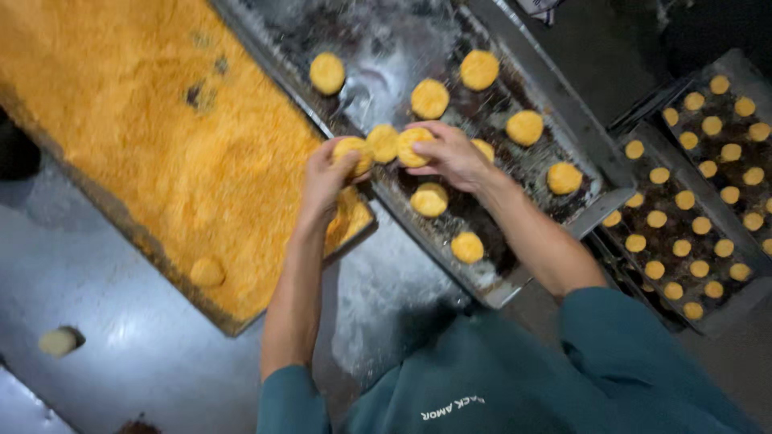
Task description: The person coats dough balls in breadcrumbs, places them on a metal tray, dips more dough pieces into a liquid mixture, and kemudian fills and shapes pieces of dough with a dark filling.
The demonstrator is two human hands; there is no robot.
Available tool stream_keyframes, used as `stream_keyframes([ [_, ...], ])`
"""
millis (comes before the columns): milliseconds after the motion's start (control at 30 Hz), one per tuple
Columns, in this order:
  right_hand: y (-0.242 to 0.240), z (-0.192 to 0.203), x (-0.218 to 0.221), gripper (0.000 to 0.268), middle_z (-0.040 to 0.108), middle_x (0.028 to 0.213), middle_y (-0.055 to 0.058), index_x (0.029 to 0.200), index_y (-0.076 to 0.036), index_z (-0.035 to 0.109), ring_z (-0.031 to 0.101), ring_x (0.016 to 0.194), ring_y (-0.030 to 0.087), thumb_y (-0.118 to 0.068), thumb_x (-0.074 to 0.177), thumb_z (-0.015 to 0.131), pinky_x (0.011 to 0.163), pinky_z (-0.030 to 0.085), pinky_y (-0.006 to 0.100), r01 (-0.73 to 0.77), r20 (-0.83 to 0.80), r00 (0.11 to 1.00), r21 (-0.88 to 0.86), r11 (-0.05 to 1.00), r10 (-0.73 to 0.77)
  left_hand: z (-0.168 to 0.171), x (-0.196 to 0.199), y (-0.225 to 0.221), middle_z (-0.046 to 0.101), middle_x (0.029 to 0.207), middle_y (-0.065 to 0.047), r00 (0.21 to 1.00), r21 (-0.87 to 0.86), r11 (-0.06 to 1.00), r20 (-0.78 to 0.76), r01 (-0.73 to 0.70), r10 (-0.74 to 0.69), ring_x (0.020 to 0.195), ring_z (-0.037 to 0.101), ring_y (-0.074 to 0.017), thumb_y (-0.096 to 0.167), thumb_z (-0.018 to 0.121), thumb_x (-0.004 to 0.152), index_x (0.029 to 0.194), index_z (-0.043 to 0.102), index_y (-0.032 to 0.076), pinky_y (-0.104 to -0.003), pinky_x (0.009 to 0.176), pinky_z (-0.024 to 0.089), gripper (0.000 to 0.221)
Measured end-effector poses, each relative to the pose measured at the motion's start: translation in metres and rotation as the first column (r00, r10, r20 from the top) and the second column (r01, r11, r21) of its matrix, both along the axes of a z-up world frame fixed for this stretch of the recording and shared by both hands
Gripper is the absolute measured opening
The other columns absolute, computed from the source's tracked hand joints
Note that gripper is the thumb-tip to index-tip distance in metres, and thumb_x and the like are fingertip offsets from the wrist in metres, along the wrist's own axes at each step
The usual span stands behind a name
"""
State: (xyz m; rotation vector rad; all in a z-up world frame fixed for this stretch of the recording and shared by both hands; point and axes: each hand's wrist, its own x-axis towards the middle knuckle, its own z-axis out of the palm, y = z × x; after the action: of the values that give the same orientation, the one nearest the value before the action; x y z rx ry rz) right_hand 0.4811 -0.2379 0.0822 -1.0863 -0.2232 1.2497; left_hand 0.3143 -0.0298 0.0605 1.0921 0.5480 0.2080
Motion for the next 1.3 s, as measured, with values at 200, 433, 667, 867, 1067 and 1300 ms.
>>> stream_keyframes([
  [200,0.008,-0.028,0.14,0.039,0.068,0.12,0.012,0.133,-0.005,0.062,0.069,0.099,0.021,-0.015,0.098,0.073,0.075,0.062,0.034,0.241,0.672,0.739,-0.323,0.915,0.043,-0.055,0.176,0.011,0.07,0.118,-0.025,0.982,0.936,0.324,0.087,-0.139,0.169,0.109,0.068,-0.0442,0.013,0.071,0.092,0.126,0.064,0.001,-0.046,0.095,0.054,0.037],
  [433,0.089,-0.072,0.231,0.048,0.064,0.134,0.022,0.143,-0.009,0.061,0.064,0.12,0.041,-0.024,0.099,0.073,0.102,0.053,0.053,0.346,0.966,-0.003,-0.242,0.906,0.259,-0.087,0.224,0.016,0.041,0.155,-0.026,0.924,0.924,-0.164,-0.303,0.344,0.231,0.145,0.037,-0.0429,0.031,0.066,0.094,0.15,0.043,0.0,-0.059,0.118,0.028,0.068],
  [667,0.09,-0.088,0.211,0.088,0.022,0.164,0.034,0.158,0.014,0.031,0.019,0.153,0.048,-0.05,0.104,0.06,0.117,0.014,0.07,0.174,0.882,-0.291,-0.333,0.927,0.372,-0.079,0.216,0.004,0.025,0.166,-0.022,0.904,0.91,-0.108,-0.374,0.401,0.209,0.156,0.018,-0.0373,0.053,0.059,0.095,0.157,0.028,-0.003,-0.058,0.126,0.006,0.09],
  [867,0.12,-0.039,0.181,0.082,0.017,0.167,0.027,0.159,0.004,0.027,0.013,0.156,0.042,-0.05,0.102,0.051,0.118,0.005,0.07,0.236,0.724,-0.154,-0.634,0.736,0.673,-0.047,0.201,0.005,0.032,0.162,-0.021,0.903,0.906,-0.151,-0.352,0.395,0.247,0.152,0.026,-0.036,0.039,0.059,0.092,0.154,0.037,0.001,-0.065,0.122,0.006,0.076],
  [1067,0.188,-0.079,0.083,0.07,0.02,0.17,0.021,0.161,-0.002,0.031,0.017,0.159,0.036,-0.045,0.108,0.045,0.125,0.009,0.062,-0.124,0.902,-0.249,-0.392,0.912,0.354,0.021,0.021,-0.025,0.071,0.106,-0.017,0.902,0.975,0.192,0.017,-0.11,0.432,0.095,0.069,-0.0357,0.013,0.079,0.087,0.101,0.078,0.005,-0.046,0.087,0.054,0.016],
  [1300,0.213,-0.035,0.036,0.08,0.029,0.163,0.017,0.156,0.0,0.033,0.023,0.152,0.034,-0.042,0.094,0.06,0.109,0.014,0.076,-0.076,0.785,-0.33,-0.576,0.814,0.525,0.05,-0.232,-0.071,0.072,0.124,-0.018,0.675,0.88,0.394,-0.121,-0.267,0.728,0.118,0.068,-0.0304,0.01,0.066,0.096,0.113,0.071,-0.001,-0.038,0.103,0.051,0.021],
])
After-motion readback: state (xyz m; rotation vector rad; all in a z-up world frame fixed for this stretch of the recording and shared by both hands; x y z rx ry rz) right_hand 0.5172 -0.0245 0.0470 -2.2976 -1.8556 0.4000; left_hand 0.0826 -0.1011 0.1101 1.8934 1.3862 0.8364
